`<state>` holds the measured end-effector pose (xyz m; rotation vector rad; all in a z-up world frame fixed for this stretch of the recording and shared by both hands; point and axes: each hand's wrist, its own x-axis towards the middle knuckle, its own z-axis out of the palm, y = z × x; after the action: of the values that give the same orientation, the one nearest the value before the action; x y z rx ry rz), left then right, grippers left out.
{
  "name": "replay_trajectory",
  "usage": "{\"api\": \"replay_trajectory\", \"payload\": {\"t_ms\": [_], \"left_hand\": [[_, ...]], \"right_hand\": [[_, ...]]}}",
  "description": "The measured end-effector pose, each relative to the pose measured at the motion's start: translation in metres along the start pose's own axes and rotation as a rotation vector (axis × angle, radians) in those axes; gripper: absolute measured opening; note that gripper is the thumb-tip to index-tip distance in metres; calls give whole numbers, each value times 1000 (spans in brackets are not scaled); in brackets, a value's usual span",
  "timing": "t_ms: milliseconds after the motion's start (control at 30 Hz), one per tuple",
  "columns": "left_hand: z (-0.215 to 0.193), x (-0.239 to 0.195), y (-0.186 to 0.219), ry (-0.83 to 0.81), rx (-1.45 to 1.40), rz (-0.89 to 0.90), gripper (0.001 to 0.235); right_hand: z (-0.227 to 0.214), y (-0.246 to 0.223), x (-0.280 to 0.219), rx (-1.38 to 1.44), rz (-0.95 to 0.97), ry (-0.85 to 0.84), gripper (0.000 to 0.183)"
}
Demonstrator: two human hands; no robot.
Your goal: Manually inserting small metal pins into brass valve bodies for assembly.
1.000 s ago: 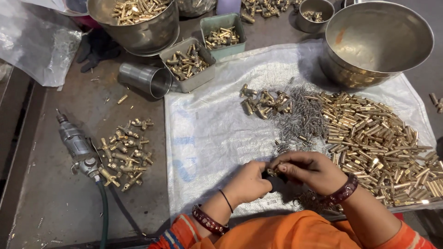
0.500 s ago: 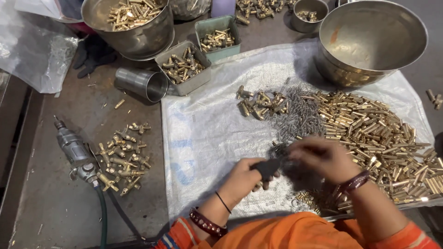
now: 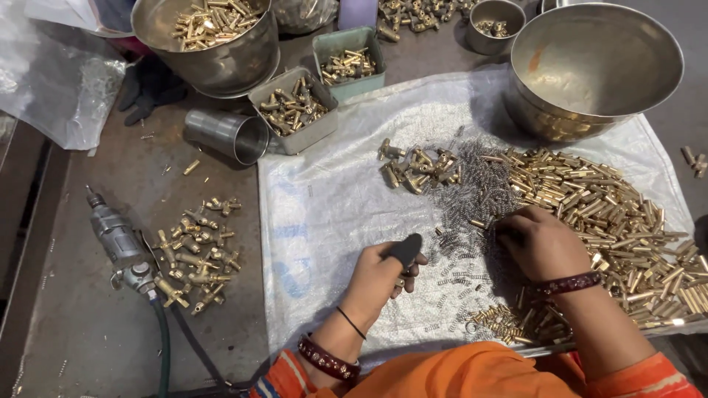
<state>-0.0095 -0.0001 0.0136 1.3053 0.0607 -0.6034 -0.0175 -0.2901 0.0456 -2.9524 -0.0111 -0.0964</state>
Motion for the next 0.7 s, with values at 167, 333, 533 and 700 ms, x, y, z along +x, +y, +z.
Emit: {"api": "replay_trajectory", "payload": {"t_ms": [167, 333, 533, 700], "left_hand": [[3, -6, 14, 13, -62, -79, 51], [2, -6, 13, 48, -39, -85, 50], [4, -2, 7, 29, -43, -72, 48], [1, -3, 9, 69, -25, -75, 44]], "right_hand": [[-1, -5, 1, -10, 5, -4, 24], [0, -12, 0, -9, 34, 9, 28], [-11, -50, 9, 154, -40, 22, 26], [3, -78, 29, 94, -341, -29, 21]]}}
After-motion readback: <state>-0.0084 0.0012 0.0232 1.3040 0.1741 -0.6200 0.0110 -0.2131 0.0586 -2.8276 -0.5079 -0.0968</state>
